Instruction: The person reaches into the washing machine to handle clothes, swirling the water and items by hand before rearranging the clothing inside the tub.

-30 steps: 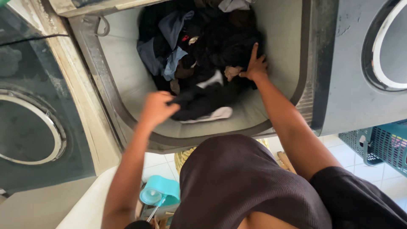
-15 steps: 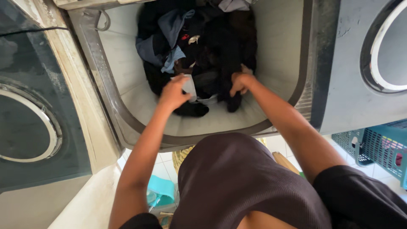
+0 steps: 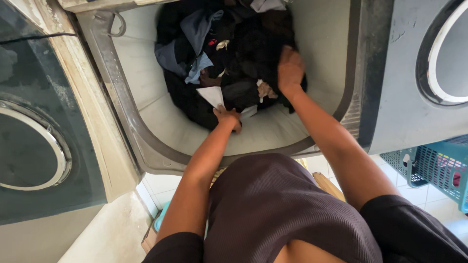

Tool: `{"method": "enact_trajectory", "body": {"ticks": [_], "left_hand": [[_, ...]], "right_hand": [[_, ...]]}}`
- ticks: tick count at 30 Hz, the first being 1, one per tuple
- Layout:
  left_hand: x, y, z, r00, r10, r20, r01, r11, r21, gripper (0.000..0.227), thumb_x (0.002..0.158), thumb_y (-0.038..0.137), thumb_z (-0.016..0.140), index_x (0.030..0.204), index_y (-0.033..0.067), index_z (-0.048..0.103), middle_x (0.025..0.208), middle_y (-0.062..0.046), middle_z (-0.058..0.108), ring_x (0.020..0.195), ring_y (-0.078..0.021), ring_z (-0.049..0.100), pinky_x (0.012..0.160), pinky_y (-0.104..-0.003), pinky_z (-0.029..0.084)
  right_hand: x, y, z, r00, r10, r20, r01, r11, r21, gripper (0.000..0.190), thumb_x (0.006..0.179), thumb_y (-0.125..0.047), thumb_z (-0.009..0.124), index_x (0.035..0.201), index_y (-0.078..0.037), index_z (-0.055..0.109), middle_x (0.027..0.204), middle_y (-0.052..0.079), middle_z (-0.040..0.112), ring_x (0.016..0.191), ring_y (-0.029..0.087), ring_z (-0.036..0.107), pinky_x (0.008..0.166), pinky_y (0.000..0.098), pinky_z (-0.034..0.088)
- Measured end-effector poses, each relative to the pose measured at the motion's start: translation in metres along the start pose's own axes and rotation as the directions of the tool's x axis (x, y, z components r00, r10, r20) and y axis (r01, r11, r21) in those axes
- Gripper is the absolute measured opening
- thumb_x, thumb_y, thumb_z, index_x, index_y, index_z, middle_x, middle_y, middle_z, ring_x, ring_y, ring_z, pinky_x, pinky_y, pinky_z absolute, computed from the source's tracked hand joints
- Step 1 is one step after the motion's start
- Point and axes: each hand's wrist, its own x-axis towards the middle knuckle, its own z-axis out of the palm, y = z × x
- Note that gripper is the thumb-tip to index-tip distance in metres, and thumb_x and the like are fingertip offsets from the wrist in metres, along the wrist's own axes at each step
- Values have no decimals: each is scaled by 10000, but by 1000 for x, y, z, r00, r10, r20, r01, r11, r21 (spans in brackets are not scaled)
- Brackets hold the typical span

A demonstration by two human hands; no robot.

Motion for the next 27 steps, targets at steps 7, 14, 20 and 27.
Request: {"method": "enact_trajectory", "body": {"ticks": [7, 14, 20, 27], "left_hand": [[5, -13, -8, 1000, 24, 16, -22, 996, -82, 935, 732, 510, 855, 1563, 261, 507, 1659, -108, 399, 1561, -510, 152, 1186, -730, 195], [27, -36, 6, 981, 106, -165, -151, 944, -294, 952, 714, 525, 830, 1558, 332, 433, 1684, 17, 291, 1503, -360, 348, 1189, -611, 324], [36, -48, 18, 914, 93, -395, -266, 873, -409, 945, 659, 446, 874, 1509, 303, 487, 1733, -7, 100, 1468, -322, 406, 1150, -541, 413], [8, -32, -21, 895, 17, -446, -181, 927, -327, 929, 666, 422, 881, 1507, 340, 495, 1749, -3, 85, 1471, -374, 384, 1123, -560, 425]], "right_hand": [[-3, -85, -63, 826, -394, 402, 355, 919, 172, 506, 774, -275, 857, 1261, -332, 731, 1698, 207, 45, 1538, 484, 27, 1179, 729, 154], [33, -62, 1, 952, -290, 98, 255, 929, 268, 332, 762, -101, 792, 1085, -178, 784, 1245, 164, 464, 1120, 367, 457, 942, 525, 414], [86, 27, 43, 970, 89, -227, 125, 618, 776, 179, 761, 15, 769, 905, -70, 833, 876, 129, 787, 798, 248, 772, 784, 326, 591], [70, 24, 25, 991, 131, 38, -106, 560, 822, 192, 792, -55, 811, 978, -101, 830, 990, 97, 795, 883, 177, 722, 854, 294, 553]]}}
